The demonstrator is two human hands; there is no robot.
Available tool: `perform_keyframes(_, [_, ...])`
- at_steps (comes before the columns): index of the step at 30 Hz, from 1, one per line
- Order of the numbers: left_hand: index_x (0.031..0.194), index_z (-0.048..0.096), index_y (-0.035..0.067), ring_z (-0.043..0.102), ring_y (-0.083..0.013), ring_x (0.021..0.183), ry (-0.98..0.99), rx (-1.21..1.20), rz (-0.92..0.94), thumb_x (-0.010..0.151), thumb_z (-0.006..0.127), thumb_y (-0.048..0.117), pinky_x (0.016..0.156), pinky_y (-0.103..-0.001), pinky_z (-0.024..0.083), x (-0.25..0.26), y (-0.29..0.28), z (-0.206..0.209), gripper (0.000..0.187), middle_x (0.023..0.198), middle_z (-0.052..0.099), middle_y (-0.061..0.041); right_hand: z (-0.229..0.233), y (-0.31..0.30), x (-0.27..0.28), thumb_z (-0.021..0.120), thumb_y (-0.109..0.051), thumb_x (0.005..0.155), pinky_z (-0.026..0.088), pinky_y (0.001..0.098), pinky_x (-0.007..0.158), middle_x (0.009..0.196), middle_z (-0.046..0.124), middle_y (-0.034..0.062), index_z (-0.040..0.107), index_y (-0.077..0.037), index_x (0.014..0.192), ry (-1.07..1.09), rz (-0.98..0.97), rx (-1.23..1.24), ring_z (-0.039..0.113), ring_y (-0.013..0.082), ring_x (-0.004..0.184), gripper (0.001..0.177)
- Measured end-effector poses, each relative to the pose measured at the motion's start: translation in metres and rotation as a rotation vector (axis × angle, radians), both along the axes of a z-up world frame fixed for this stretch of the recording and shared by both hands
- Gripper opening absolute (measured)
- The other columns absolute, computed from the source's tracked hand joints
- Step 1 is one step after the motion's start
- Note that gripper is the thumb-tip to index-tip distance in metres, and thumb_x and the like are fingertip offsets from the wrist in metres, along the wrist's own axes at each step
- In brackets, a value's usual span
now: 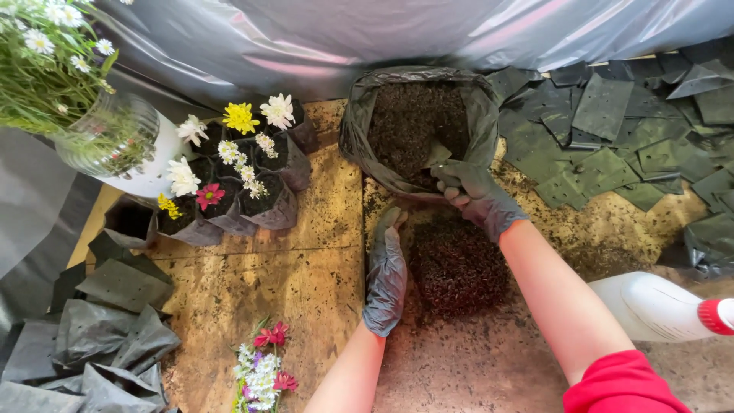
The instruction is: A person uses a trowel and a small scoop to transfer soil from a large bag into small black plastic seedling bags on a wooden workbench.
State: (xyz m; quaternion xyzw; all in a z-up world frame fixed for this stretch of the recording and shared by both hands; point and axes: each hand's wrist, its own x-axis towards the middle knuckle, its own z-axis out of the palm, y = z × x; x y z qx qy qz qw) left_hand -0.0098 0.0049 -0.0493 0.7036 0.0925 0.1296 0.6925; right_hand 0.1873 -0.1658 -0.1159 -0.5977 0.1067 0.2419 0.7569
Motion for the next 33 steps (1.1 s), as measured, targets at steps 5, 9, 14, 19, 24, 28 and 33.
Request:
perform_keyframes(5, [0.145, 0.055, 0.022, 0.051, -0.0277, 0.140, 0.109, 0.019, 0.037, 0.100, 0.037, 0.059, 0.120, -0.042, 0.039, 0.000, 0.001, 0.009, 0.061, 0.147, 0.059, -0.005, 0.036, -0.008, -0.026, 0.053, -0.019, 0.106, 0.036, 0.0119, 0.031, 0.082, 0.064, 0.0094, 0.024, -0.006, 0.162, 0.115, 0.037, 0.319, 0.055, 0.0069, 0.050, 0.064])
perform_keyframes(9, [0.145, 0.055, 0.025, 0.050, -0.0285, 0.141, 0.165, 0.027, 0.044, 0.098, 0.038, 0.062, 0.121, -0.043, 0.037, 0.005, 0.000, 0.018, 0.063, 0.149, 0.058, -0.003, 0.057, -0.025, -0.046, 0.050, -0.018, 0.108, 0.032, 0.0113, 0.028, 0.086, 0.066, 0.0102, 0.023, -0.006, 0.161, 0.054, 0.051, 0.377, 0.051, 0.0031, 0.049, 0.061])
perform_keyframes(14, [0.146, 0.057, 0.031, 0.047, -0.0303, 0.144, 0.281, 0.045, 0.042, 0.094, 0.040, 0.070, 0.123, -0.046, 0.034, 0.004, -0.002, 0.028, 0.067, 0.152, 0.056, 0.000, 0.066, -0.053, -0.079, 0.053, -0.022, 0.102, 0.026, 0.0071, 0.024, 0.084, 0.061, 0.0105, 0.038, -0.009, 0.154, 0.096, 0.043, 0.316, 0.040, 0.0002, 0.045, 0.055])
perform_keyframes(19, [0.147, 0.058, 0.035, 0.045, -0.0316, 0.146, 0.393, 0.062, 0.038, 0.091, 0.042, 0.075, 0.124, -0.048, 0.032, 0.002, -0.007, 0.034, 0.070, 0.155, 0.055, 0.002, 0.113, -0.071, -0.169, 0.054, -0.023, 0.101, 0.020, 0.0122, 0.020, 0.081, 0.055, 0.0124, 0.046, -0.005, 0.144, 0.069, 0.035, 0.171, 0.034, 0.0009, 0.042, 0.048])
perform_keyframes(24, [0.143, 0.061, 0.040, 0.045, -0.0184, 0.146, 0.181, 0.258, 0.025, 0.104, 0.042, 0.057, 0.123, -0.039, 0.034, -0.008, -0.010, 0.003, 0.047, 0.151, 0.058, 0.010, 0.128, -0.085, -0.249, 0.060, -0.027, 0.097, 0.017, 0.0228, 0.015, 0.070, 0.052, 0.0156, 0.057, 0.001, 0.144, 0.003, 0.020, -0.094, 0.032, 0.0094, 0.030, 0.055])
perform_keyframes(28, [0.155, 0.043, 0.009, 0.035, -0.0210, 0.154, -0.115, 0.127, -0.288, 0.110, 0.039, 0.032, 0.130, -0.034, 0.021, -0.015, -0.024, -0.008, 0.051, 0.164, 0.040, -0.006, 0.096, -0.087, -0.281, 0.057, -0.015, 0.093, 0.026, 0.0255, 0.080, 0.115, 0.056, 0.0086, 0.042, -0.010, 0.157, -0.090, 0.017, -0.377, 0.042, 0.0129, 0.092, 0.066])
perform_keyframes(33, [0.151, 0.049, 0.010, 0.043, -0.0177, 0.150, 0.284, 0.150, -0.282, 0.096, 0.051, 0.052, 0.126, -0.030, 0.029, -0.011, -0.033, -0.031, 0.069, 0.160, 0.047, -0.006, 0.046, -0.101, -0.296, 0.060, -0.012, 0.098, 0.050, 0.0367, 0.098, 0.109, 0.067, 0.0122, 0.065, 0.000, 0.128, -1.005, -0.005, -1.080, 0.064, 0.0251, 0.100, 0.033])
